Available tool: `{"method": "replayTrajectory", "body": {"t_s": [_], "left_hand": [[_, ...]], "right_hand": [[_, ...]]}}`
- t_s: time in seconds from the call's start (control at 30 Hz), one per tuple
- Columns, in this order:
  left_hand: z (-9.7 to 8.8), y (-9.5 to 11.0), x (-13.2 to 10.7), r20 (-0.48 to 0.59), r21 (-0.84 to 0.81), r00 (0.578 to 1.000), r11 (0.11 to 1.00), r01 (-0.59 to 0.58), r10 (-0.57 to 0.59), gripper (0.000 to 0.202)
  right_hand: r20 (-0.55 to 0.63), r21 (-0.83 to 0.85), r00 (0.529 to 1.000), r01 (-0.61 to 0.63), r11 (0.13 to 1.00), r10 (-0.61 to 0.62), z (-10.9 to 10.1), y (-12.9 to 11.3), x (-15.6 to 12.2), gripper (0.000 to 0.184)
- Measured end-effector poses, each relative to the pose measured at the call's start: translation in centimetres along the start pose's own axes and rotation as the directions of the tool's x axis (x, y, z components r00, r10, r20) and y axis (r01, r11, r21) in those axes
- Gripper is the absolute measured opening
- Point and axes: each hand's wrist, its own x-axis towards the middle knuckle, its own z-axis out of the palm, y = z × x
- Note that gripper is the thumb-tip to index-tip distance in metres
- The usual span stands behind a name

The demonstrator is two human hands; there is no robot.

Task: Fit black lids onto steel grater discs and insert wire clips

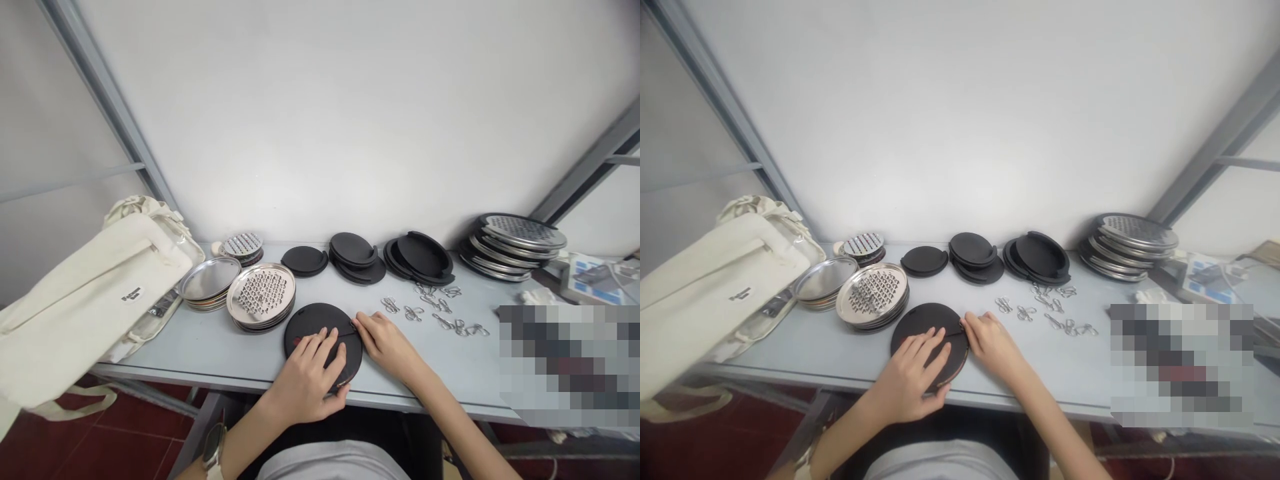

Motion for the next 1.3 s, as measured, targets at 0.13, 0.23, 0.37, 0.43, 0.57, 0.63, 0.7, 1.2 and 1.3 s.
{"method": "replayTrajectory", "body": {"t_s": [0.13, 0.23, 0.37, 0.43, 0.57, 0.63, 0.7, 1.2, 1.3], "left_hand": [[0.15, 0.04, -0.05, -0.010, 0.001, 1.000, 1.000, 0.005, -0.005, 0.049], [0.23, 0.09, -0.11, -0.015, 0.008, 1.000, 1.000, 0.009, -0.009, 0.049], [0.23, 0.07, -0.06, -0.025, 0.010, 1.000, 1.000, 0.008, -0.007, 0.050], [0.20, 0.04, -0.02, -0.031, 0.011, 1.000, 1.000, 0.007, -0.007, 0.049], [0.19, 0.05, -0.02, -0.033, 0.018, 0.999, 1.000, 0.010, -0.010, 0.049], [0.20, 0.09, -0.02, -0.035, 0.023, 0.999, 1.000, 0.009, -0.009, 0.049], [0.21, 0.11, 0.00, -0.037, 0.025, 0.999, 1.000, 0.009, -0.008, 0.049], [-0.04, 0.08, 0.15, -0.032, 0.019, 0.999, 1.000, 0.011, -0.010, 0.049], [-0.14, 0.00, 0.17, 0.001, 0.010, 1.000, 1.000, 0.008, -0.008, 0.049]], "right_hand": [[0.005, 0.018, 1.000, -0.003, 1.000, 0.003, -0.03, 0.05, -0.07, 0.029], [0.011, 0.034, 1.000, -0.011, 0.999, 0.011, -0.11, -0.02, -0.13, 0.029], [-0.019, 0.063, 1.000, -0.004, 0.998, 0.005, -0.25, -0.21, -0.02, 0.030], [-0.044, 0.056, 0.999, 0.006, 0.998, -0.003, -0.29, -0.27, 0.07, 0.029], [-0.074, 0.015, 0.997, 0.020, 1.000, -0.019, -0.30, -0.27, 0.11, 0.026], [-0.083, 0.001, 0.996, 0.032, 0.999, -0.032, -0.30, -0.26, 0.05, 0.024], [-0.082, 0.004, 0.996, 0.037, 0.999, -0.036, -0.32, -0.29, 0.00, 0.024], [-0.040, 0.033, 0.999, 0.018, 0.999, -0.016, -0.16, -0.21, 0.08, 0.028], [-0.024, 0.059, 1.000, 0.021, 0.998, -0.020, -0.31, -0.21, 0.12, 0.029]]}}
